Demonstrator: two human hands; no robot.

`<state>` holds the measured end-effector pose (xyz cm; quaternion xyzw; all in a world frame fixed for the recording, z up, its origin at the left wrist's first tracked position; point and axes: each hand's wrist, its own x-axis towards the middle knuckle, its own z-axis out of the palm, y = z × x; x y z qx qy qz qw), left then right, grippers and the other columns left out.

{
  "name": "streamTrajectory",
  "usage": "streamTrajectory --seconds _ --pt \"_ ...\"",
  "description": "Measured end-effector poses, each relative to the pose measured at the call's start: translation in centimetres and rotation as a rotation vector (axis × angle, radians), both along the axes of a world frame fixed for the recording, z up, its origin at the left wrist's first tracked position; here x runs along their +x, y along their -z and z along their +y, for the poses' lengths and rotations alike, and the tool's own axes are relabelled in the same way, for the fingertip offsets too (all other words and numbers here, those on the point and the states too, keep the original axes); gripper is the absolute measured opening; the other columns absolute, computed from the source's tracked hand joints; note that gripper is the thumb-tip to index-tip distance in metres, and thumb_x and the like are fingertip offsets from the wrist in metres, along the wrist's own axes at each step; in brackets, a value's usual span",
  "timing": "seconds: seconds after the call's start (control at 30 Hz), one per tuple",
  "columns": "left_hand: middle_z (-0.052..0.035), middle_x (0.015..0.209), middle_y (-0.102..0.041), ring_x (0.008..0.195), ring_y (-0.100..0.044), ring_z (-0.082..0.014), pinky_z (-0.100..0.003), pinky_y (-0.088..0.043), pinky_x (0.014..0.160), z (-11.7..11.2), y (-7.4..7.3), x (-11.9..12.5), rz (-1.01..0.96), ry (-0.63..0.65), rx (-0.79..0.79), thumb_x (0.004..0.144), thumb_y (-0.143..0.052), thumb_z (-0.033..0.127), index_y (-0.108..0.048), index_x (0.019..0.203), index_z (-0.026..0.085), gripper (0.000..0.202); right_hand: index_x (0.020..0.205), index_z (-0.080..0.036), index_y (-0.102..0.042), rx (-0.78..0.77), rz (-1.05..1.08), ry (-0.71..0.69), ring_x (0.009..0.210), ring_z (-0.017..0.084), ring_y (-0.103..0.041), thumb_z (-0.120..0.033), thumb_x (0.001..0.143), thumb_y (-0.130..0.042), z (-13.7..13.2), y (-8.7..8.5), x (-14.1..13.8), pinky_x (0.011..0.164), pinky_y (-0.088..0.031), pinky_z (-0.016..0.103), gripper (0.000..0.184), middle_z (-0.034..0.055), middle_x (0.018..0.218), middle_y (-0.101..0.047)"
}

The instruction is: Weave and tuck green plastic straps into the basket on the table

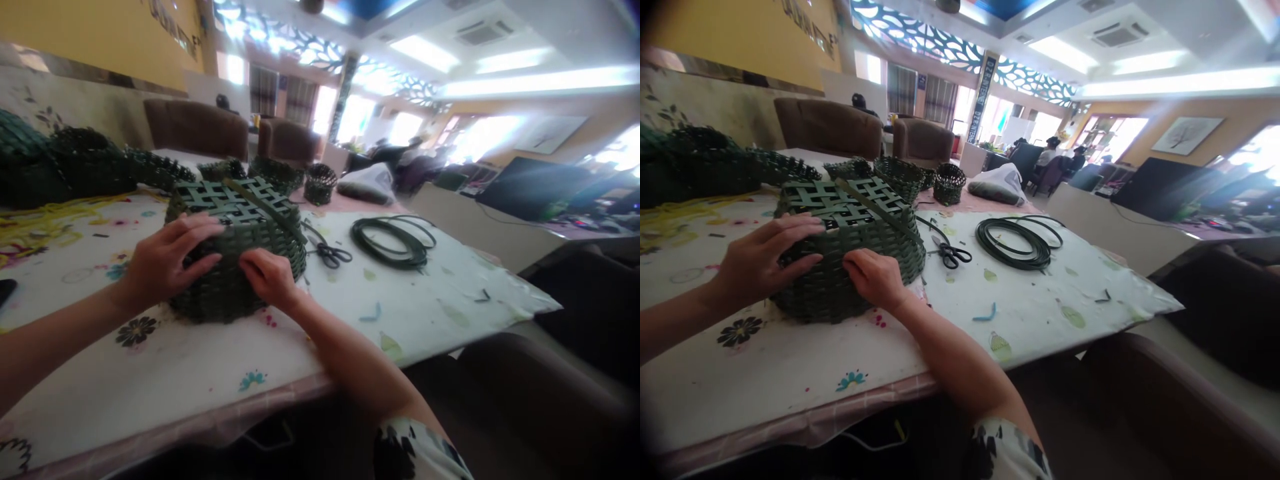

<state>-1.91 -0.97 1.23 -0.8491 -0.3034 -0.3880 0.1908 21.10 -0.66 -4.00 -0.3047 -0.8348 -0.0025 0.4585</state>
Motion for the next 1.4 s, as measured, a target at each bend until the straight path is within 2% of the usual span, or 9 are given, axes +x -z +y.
streamTrajectory --seconds 0.1,0.23,0.4,0.6,0.73,0.83,0.97,1.07,1.4 --pt "-0.0139 0.141 -0.060 0.132 -0.059 -0.0286 -0.045 -0.049 0.113 -0.3 0.4 0.4 0.003 -0.040 0.046 0.093 -0.067 0.030 -0.048 0.145 0.024 0.055 0.099 -0.015 -0.068 -0.023 -0.001 0.009 0.087 0.013 -0.068 -0.025 0.106 -0.044 0.0 -0.1 0.0 0.084 -0.052 0.023 0.027 0.0068 0.093 -0.073" --pt "-0.0176 0.132 -0.053 0.128 -0.056 -0.0337 -0.050 -0.052 0.107 -0.1 0.8 1.2 -0.025 -0.035 0.100 0.088 -0.074 0.038 -0.055 0.133 0.021 0.052 0.099 -0.016 -0.068 -0.049 0.022 0.003 0.088 0.013 -0.068 -0.025 0.106 -0.046 -0.1 -0.1 0.1 0.084 -0.053 0.024 0.025 0.0063 0.094 -0.073" --pt "-0.0134 0.115 -0.052 0.115 -0.059 -0.0310 -0.048 -0.057 0.095 -0.1 1.0 2.3 -0.104 -0.132 0.107 0.086 -0.076 0.038 -0.059 0.115 0.020 0.038 0.097 -0.015 -0.068 -0.055 0.067 -0.011 0.085 0.013 -0.067 -0.027 0.106 -0.046 -0.2 -0.1 0.0 0.083 -0.052 0.023 0.027 0.0059 0.091 -0.072" --pt "-0.0090 0.105 -0.052 0.113 -0.060 -0.0294 -0.049 -0.055 0.101 0.2 1.0 2.6 -0.092 -0.184 0.056 0.086 -0.072 0.037 -0.059 0.104 0.020 0.028 0.098 -0.016 -0.068 -0.067 0.034 0.029 0.086 0.014 -0.067 -0.027 0.105 -0.045 0.0 0.2 -0.2 0.083 -0.052 0.024 0.027 0.0065 0.091 -0.072" --pt "-0.0078 0.106 -0.057 0.113 -0.061 -0.0271 -0.049 -0.052 0.107 0.0 0.6 2.3 -0.216 -0.140 -0.018 0.087 -0.070 0.035 -0.059 0.110 0.022 0.029 0.096 -0.016 -0.069 -0.054 0.038 0.015 0.082 0.014 -0.067 -0.027 0.105 -0.046 -0.2 0.1 0.0 0.080 -0.052 0.024 0.027 0.0062 0.088 -0.072" --pt "-0.0090 0.114 -0.062 0.113 -0.062 -0.0272 -0.049 -0.054 0.103 -0.2 0.5 1.6 -0.324 -0.131 -0.072 0.091 -0.067 0.034 -0.057 0.121 0.024 0.033 0.097 -0.016 -0.070 0.007 0.090 0.057 0.079 0.014 -0.065 -0.029 0.106 -0.043 -0.6 -1.1 0.1 0.078 -0.053 0.024 0.031 0.0067 0.087 -0.071" --pt "-0.0115 0.124 -0.060 0.122 -0.060 -0.0300 -0.053 -0.051 0.108 -0.2 1.2 0.8 -0.314 -0.074 -0.063 0.093 -0.065 0.032 -0.055 0.127 0.025 0.036 0.121 -0.014 -0.070 0.132 -0.002 0.146 0.106 0.021 -0.064 -0.033 0.105 -0.050 -0.5 -4.2 -0.6 0.099 -0.050 0.034 0.032 0.0137 0.112 -0.070" --pt "-0.0133 0.126 -0.059 0.122 -0.060 -0.0313 -0.054 -0.052 0.106 -0.2 1.6 0.4 -0.309 -0.041 -0.038 0.091 -0.068 0.031 -0.052 0.132 0.024 0.044 0.138 -0.017 -0.063 0.090 -0.176 0.103 0.127 0.024 -0.055 -0.037 0.102 -0.058 0.1 -5.7 -1.6 0.114 -0.041 0.039 0.041 0.0142 0.136 -0.063" --pt "-0.0070 0.114 -0.063 0.115 -0.064 -0.0266 -0.053 -0.052 0.109 0.9 2.2 0.7 -0.408 0.006 -0.051 0.085 -0.070 0.030 -0.058 0.114 0.026 0.032 0.129 -0.016 -0.069 0.141 -0.130 0.057 0.134 0.023 -0.052 -0.025 0.104 -0.048 1.4 -3.5 -2.7 0.120 -0.038 0.043 0.034 0.0134 0.129 -0.066"
